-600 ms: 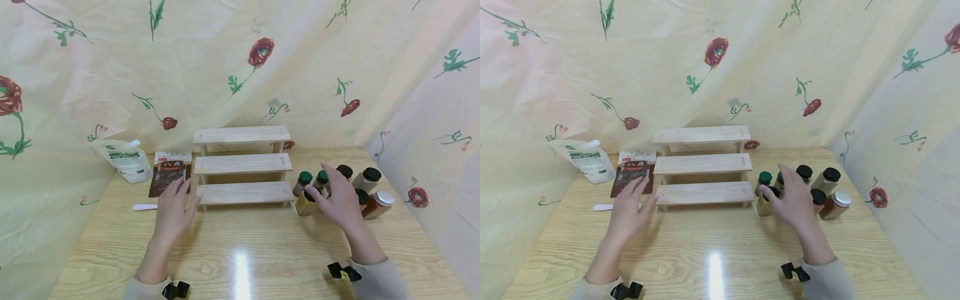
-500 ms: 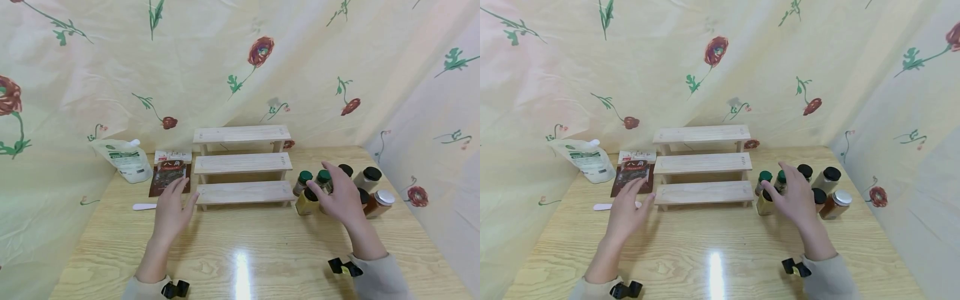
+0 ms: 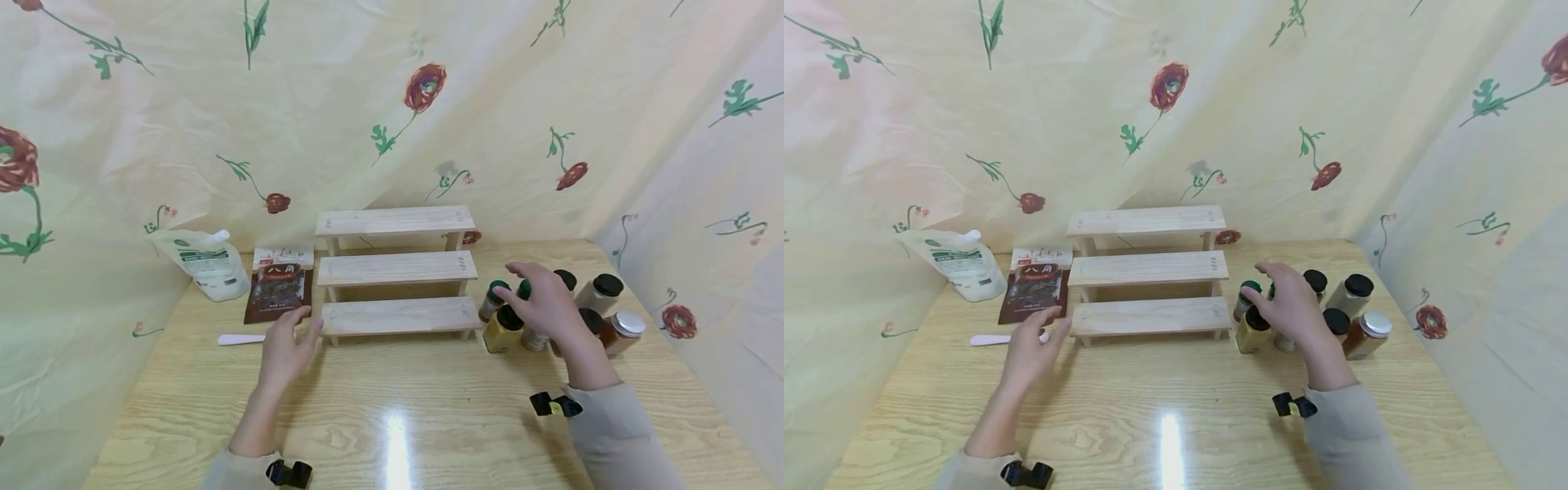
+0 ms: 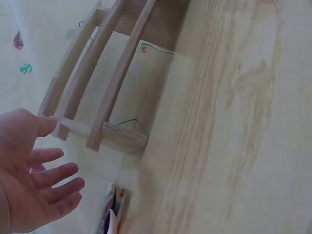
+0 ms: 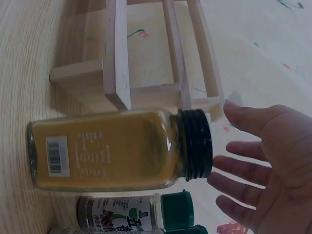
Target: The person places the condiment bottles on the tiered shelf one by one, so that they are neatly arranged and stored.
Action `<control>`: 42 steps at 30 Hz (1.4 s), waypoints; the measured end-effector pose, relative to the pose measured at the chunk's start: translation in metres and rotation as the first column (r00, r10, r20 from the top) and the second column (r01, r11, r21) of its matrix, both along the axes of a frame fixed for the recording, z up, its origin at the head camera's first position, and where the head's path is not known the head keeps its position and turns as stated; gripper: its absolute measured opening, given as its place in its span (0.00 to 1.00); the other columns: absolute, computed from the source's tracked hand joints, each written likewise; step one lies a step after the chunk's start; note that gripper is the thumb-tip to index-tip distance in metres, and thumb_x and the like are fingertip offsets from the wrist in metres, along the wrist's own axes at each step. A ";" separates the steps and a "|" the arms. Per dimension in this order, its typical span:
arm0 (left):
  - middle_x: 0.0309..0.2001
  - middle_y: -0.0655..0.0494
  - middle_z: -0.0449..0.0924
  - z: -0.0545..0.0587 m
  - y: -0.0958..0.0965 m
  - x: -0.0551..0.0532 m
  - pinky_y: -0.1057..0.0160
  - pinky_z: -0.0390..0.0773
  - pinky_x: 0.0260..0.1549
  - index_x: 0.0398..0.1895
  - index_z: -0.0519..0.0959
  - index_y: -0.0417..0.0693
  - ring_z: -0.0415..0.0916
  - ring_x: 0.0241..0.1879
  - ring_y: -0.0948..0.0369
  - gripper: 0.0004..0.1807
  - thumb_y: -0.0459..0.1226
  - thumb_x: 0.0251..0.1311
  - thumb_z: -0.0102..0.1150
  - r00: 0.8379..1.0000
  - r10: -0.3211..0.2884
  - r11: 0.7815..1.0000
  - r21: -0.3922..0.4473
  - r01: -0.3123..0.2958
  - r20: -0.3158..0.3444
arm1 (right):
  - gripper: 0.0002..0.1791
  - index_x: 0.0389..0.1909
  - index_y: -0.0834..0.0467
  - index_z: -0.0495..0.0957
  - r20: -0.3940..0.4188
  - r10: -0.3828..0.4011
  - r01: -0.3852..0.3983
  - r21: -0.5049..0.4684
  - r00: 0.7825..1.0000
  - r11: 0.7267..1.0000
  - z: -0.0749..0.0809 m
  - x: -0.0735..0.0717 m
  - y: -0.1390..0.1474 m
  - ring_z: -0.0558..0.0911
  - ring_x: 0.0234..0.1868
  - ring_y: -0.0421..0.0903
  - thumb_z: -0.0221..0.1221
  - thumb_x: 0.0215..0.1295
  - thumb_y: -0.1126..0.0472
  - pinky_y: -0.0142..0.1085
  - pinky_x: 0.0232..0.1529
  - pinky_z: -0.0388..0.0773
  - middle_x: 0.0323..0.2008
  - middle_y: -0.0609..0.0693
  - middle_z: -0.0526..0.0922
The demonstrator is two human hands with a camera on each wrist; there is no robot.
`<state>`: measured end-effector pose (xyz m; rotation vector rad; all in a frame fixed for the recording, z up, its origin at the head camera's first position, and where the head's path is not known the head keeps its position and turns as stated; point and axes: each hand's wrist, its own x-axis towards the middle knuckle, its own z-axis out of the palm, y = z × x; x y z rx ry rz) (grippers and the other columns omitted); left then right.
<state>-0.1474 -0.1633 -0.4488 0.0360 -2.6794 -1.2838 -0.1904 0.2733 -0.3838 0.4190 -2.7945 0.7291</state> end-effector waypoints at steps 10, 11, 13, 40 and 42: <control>0.58 0.39 0.80 -0.021 0.005 -0.006 0.49 0.81 0.58 0.62 0.76 0.34 0.80 0.56 0.46 0.23 0.42 0.72 0.60 0.995 0.027 0.969 0.241 -0.049 0.093 | 0.29 0.62 0.69 0.74 0.061 0.055 -0.055 -0.014 0.997 0.998 -0.006 -0.018 0.006 0.77 0.58 0.66 0.65 0.71 0.53 0.64 0.59 0.75 0.57 0.68 0.79; 0.57 0.39 0.80 -0.022 0.006 -0.006 0.49 0.81 0.58 0.62 0.77 0.34 0.80 0.56 0.46 0.23 0.42 0.72 0.60 0.994 0.032 0.965 0.256 -0.058 0.102 | 0.29 0.62 0.69 0.75 0.073 0.064 -0.063 -0.014 0.995 0.998 -0.006 -0.019 0.007 0.77 0.58 0.66 0.65 0.71 0.53 0.64 0.59 0.75 0.57 0.69 0.79; 0.57 0.40 0.80 -0.024 0.007 -0.006 0.50 0.82 0.57 0.61 0.78 0.35 0.80 0.56 0.46 0.22 0.42 0.72 0.60 0.992 0.042 0.957 0.282 -0.074 0.118 | 0.28 0.62 0.70 0.75 0.097 0.080 -0.079 -0.011 0.992 0.997 -0.007 -0.022 0.008 0.77 0.58 0.66 0.65 0.71 0.53 0.64 0.59 0.75 0.56 0.69 0.80; 0.45 0.44 0.81 -0.036 0.014 -0.015 0.70 0.86 0.38 0.62 0.75 0.30 0.80 0.35 0.64 0.23 0.38 0.72 0.59 0.974 0.038 0.838 0.524 -0.153 0.224 | 0.19 0.48 0.62 0.84 0.167 0.146 -0.155 0.046 0.975 0.987 -0.012 -0.043 0.018 0.83 0.40 0.52 0.73 0.61 0.56 0.46 0.41 0.82 0.41 0.55 0.87; 0.44 0.45 0.81 -0.036 0.014 -0.016 0.72 0.85 0.36 0.62 0.75 0.30 0.80 0.34 0.64 0.23 0.38 0.72 0.60 0.973 0.037 0.825 0.542 -0.159 0.229 | 0.22 0.52 0.64 0.82 0.165 0.133 -0.138 0.023 0.977 0.990 -0.010 -0.042 0.019 0.83 0.45 0.57 0.71 0.63 0.55 0.52 0.45 0.83 0.44 0.59 0.86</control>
